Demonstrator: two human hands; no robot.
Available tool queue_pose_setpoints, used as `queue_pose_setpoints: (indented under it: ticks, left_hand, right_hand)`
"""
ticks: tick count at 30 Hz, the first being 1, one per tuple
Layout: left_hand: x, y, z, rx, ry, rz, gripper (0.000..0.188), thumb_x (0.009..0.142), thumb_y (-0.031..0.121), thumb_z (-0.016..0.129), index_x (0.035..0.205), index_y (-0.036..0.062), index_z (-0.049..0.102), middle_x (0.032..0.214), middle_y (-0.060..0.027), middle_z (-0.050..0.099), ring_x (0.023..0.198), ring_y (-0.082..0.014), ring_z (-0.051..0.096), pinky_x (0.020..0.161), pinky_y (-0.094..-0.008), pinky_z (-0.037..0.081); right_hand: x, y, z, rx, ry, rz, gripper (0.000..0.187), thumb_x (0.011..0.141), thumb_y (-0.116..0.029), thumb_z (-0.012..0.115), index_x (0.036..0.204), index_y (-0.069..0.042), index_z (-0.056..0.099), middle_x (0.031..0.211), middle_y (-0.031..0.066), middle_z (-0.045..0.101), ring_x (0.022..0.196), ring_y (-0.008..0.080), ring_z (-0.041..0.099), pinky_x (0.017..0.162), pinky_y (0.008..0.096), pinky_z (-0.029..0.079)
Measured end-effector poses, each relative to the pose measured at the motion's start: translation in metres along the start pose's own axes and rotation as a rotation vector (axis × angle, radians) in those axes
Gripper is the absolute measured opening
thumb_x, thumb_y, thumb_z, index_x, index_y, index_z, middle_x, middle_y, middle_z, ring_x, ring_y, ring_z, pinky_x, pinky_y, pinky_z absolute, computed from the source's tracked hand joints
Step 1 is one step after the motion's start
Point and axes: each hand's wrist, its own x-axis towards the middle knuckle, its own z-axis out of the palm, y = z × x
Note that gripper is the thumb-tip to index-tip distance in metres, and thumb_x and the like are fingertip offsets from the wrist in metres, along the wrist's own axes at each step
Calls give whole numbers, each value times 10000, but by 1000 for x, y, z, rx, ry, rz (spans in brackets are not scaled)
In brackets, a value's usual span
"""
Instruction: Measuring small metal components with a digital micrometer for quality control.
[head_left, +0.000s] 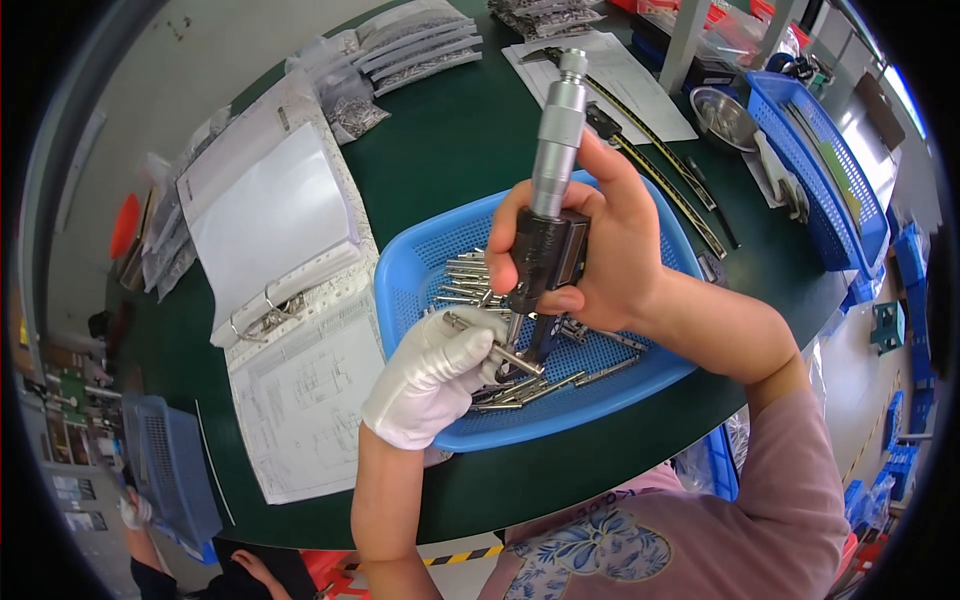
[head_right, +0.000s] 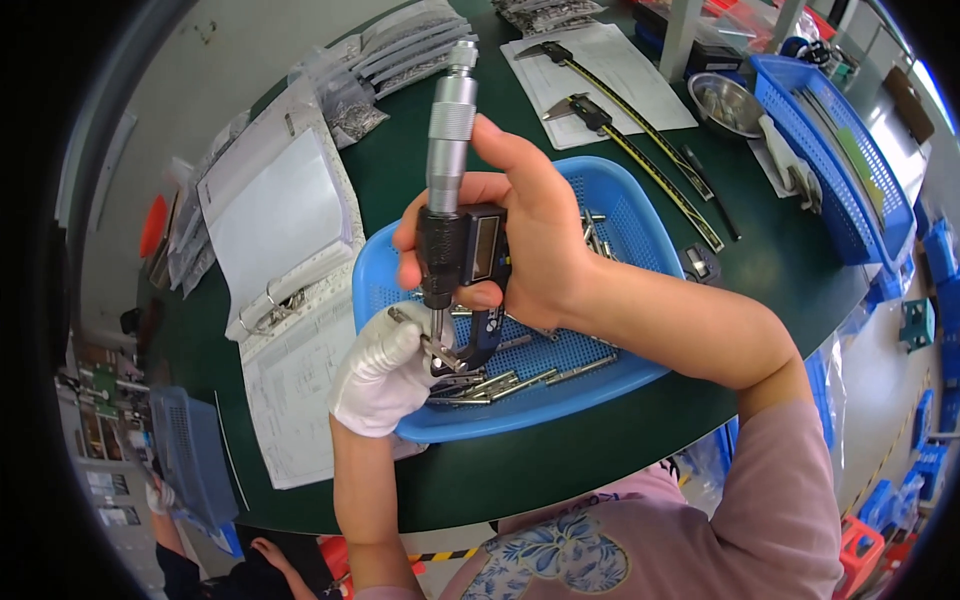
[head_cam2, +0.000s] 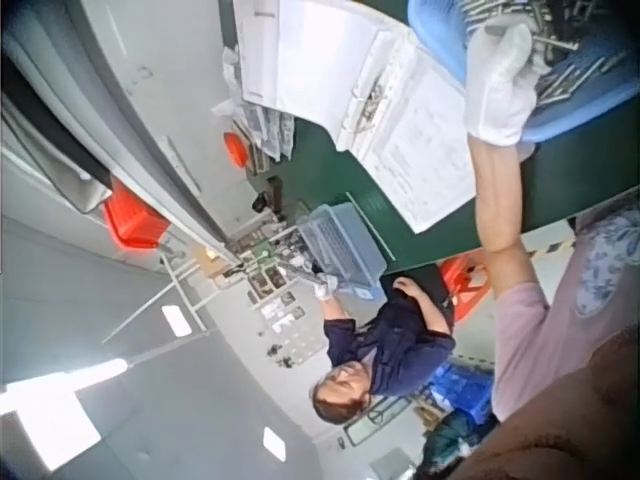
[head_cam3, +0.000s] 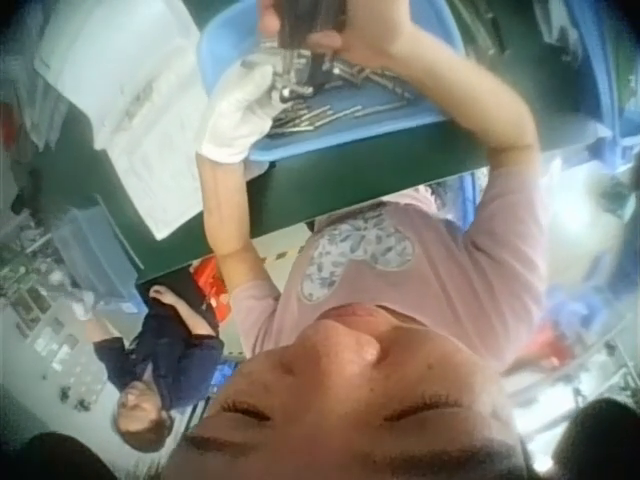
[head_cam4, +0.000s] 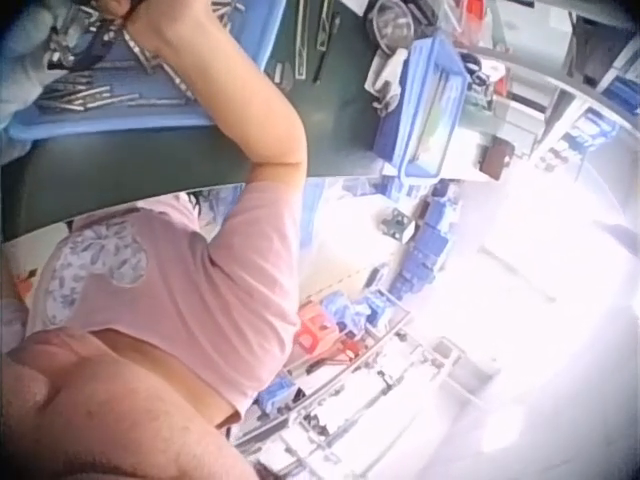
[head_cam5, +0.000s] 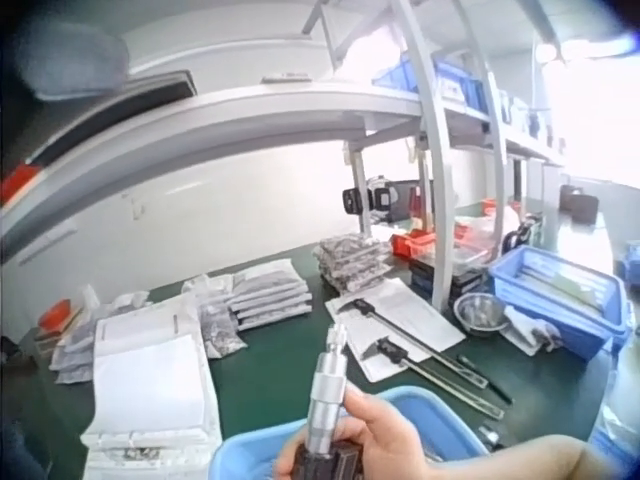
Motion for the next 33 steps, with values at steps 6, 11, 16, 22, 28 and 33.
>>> queue_pose_setpoints:
  ticks: [6,11,16,22,28,33]
  left_hand:
    - [1,1,0,7,-4,-21,188,777,150,613,874,1,554,796,-58,563,716,-120,544,657,-217,437]
    - [-1,2,7,-55,-13,0,170,802,161,582,874,8,554,802,-62,565,742,-133,550,686,-249,444]
    - [4,1,12,-228,74,34,334,840,233,501,1069,-7,459,900,-90,559,792,-173,554,699,-316,445]
    - [0,7,2,-323,69,7,265,859,200,449,1022,-7,480,875,-93,573,772,-170,563,631,-282,460]
    - [3,7,6,-295,95,-16,226,873,193,449,919,-16,521,752,-53,541,635,-108,527,558,-203,440]
    - [1,7,3,-223,93,-22,215,877,210,453,914,12,528,715,-2,505,625,-75,484,550,-196,396]
  right_hand:
    - [-2,3,0,-116,15,-60,781,775,-684,218,748,9,577,662,173,588,355,128,399,313,202,285]
    - [-1,6,1,-85,28,-76,749,766,-687,273,747,-3,578,670,152,592,386,120,427,329,192,299]
    - [0,4,-2,-32,56,-36,719,775,-667,298,743,-6,579,680,152,592,397,117,430,339,193,307]
    - [-1,2,4,-8,57,0,737,752,-682,320,746,11,572,676,159,584,407,125,434,330,204,300]
    - [3,4,-1,-36,74,-3,755,734,-693,321,743,20,569,668,170,578,390,136,425,324,203,300]
    - [2,4,1,-24,89,-27,723,755,-672,317,743,3,575,653,166,572,370,132,407,312,197,293]
